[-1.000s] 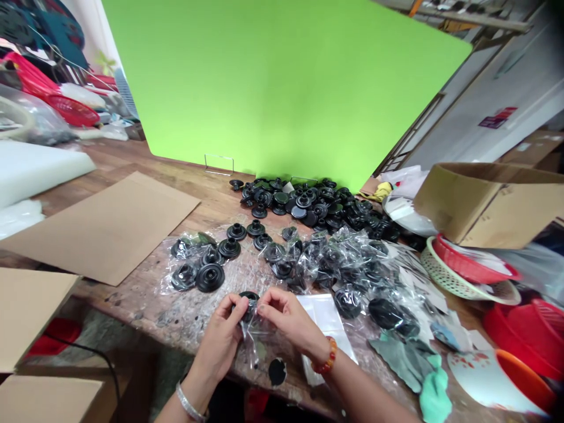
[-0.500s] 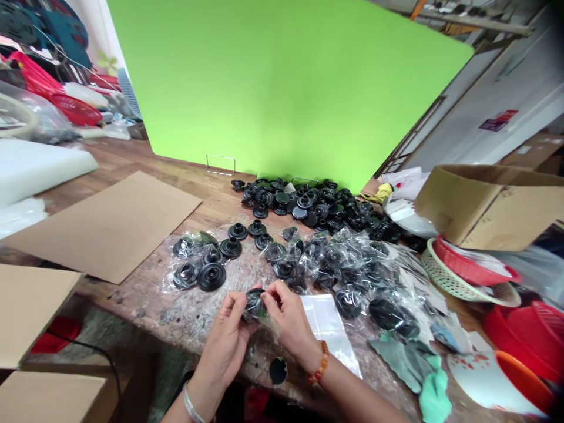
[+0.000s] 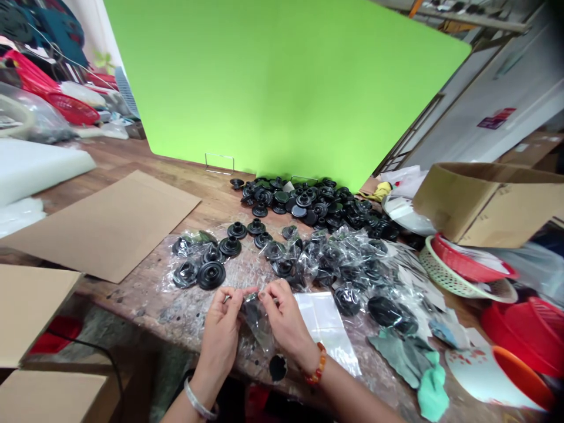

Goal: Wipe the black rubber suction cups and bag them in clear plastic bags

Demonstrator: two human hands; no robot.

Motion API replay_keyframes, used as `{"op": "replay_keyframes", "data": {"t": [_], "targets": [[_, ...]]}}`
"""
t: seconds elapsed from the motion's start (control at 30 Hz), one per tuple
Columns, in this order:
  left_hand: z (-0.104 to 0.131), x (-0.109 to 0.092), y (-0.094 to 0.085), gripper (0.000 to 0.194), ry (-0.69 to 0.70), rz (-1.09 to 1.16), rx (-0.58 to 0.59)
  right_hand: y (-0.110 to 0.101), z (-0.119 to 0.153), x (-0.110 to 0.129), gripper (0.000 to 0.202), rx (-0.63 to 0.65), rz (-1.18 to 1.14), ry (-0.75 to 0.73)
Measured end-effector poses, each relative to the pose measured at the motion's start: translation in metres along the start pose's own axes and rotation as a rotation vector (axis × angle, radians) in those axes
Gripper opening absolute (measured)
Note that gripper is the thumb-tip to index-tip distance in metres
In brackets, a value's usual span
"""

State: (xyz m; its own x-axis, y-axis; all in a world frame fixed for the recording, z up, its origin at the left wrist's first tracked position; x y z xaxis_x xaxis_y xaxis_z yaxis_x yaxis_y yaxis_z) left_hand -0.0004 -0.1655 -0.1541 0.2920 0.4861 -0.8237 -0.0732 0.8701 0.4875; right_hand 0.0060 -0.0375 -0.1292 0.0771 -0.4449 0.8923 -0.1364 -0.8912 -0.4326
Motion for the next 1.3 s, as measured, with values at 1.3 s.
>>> {"op": "replay_keyframes", "data": {"t": [1.3], "targets": [[-0.003,-0.009,-0.014,0.024,0.14,-0.275,0.009,-0.012,0.007,0.01,0.019,0.158,-0.131,-0.193]]}}
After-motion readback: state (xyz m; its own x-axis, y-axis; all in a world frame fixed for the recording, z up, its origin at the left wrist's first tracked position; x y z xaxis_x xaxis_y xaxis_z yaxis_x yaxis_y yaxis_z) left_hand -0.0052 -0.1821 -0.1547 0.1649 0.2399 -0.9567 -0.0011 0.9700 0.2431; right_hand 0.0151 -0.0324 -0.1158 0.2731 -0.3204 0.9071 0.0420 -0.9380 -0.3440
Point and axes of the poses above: each hand's wrist, its own z-axis away from the middle knuckle, its own y-axis out of the palm, x = y × z, the point moved 5 cm from there along -z, towards the middle knuckle, and after that the axes turned 1 degree about -y, right-handed, at the moved point
